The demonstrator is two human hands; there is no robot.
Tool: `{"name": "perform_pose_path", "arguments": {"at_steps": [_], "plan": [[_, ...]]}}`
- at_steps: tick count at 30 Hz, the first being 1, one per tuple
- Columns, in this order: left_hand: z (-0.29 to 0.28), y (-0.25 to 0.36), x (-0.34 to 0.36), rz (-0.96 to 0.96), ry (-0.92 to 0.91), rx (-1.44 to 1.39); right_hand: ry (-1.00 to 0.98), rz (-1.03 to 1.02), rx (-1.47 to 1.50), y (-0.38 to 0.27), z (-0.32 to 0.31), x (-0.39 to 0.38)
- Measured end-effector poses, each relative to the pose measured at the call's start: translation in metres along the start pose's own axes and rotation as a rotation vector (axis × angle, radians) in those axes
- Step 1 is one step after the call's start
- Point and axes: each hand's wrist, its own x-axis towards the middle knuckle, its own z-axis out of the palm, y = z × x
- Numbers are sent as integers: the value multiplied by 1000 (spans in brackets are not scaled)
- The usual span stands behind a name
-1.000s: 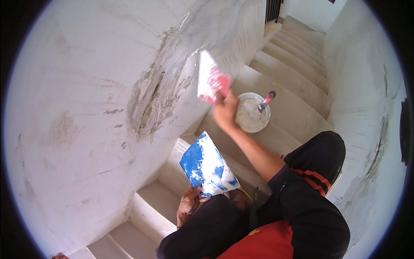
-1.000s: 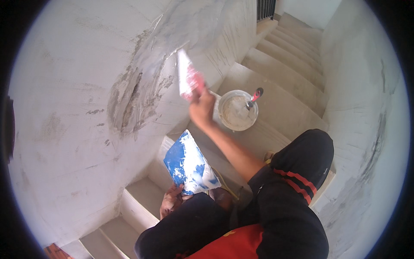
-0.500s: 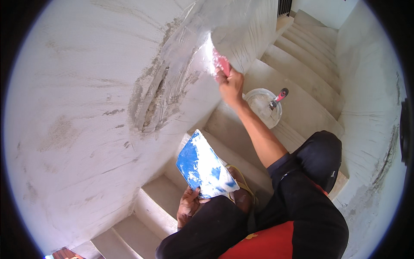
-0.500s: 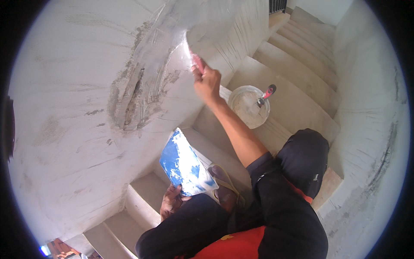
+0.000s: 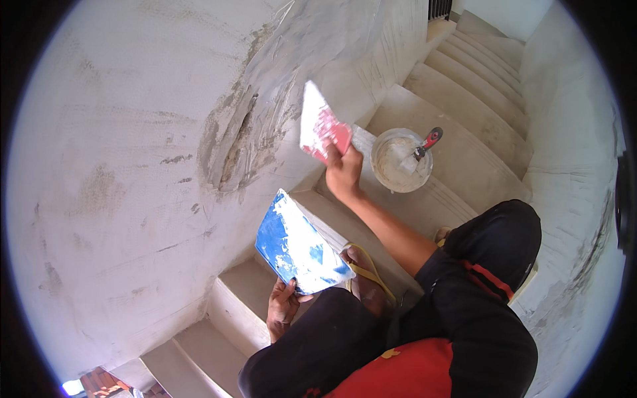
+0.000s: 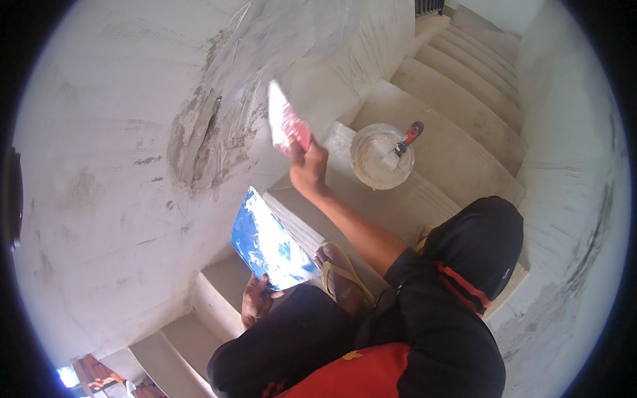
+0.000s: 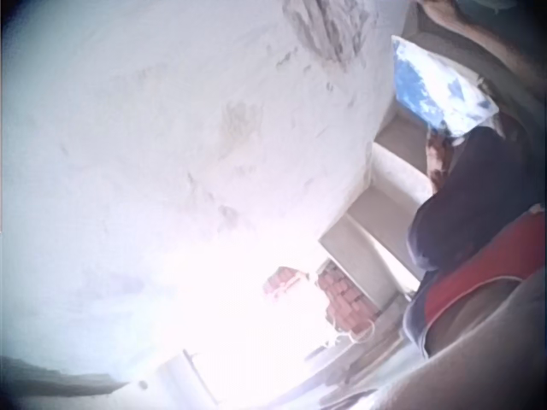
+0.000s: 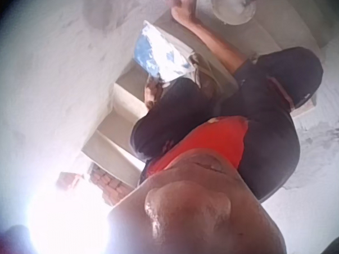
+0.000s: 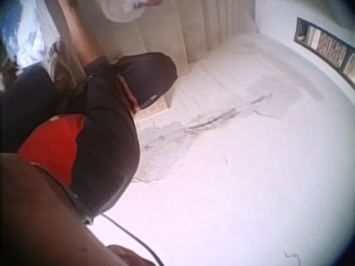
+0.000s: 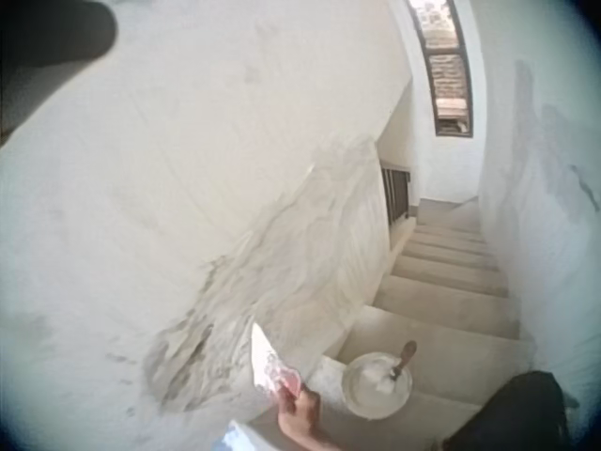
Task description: The person is sitting on a staircase and applying white plaster to the wall using a trowel and a hawk. They repeatedly scoop plaster from a bucket, transfer it to the hawk, and smooth it onto the wall surface.
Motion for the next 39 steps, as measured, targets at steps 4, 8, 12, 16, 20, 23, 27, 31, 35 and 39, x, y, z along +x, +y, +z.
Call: {"name": "perform_pose_path", "arguments": {"at_steps": [4, 8, 12, 16, 20, 23, 27, 31, 35, 39], "plan": [[-4, 2, -3, 5, -6, -20, 79, 38, -89, 7, 6, 36], [-12, 5, -10, 28, 6, -15, 4, -29, -374, 0, 34, 40], [-15, 5, -15, 50, 37, -14, -134, -34, -429, -17, 43, 13], [-16, 0, -15, 95, 37, -54, -145, -313, -257, -6, 36, -26], [-18, -2, -12, 105, 34, -53, -280, -157, -158, 7, 10, -46], [-16, -3, -11, 108, 21, -56, -155, 22, -205, 8, -7, -32], [-15, 2, -14, 86, 34, -63, 84, 8, -174, 17, 4, 31], [-24, 0, -17, 92, 59, -66, 41, 68, -147, 22, 10, 46], [-24, -9, -17, 99, 74, -78, -32, -21, -227, 17, 21, 17], [-28, -12, -17, 84, 58, -79, -154, -131, -162, 13, 32, -28]]}}
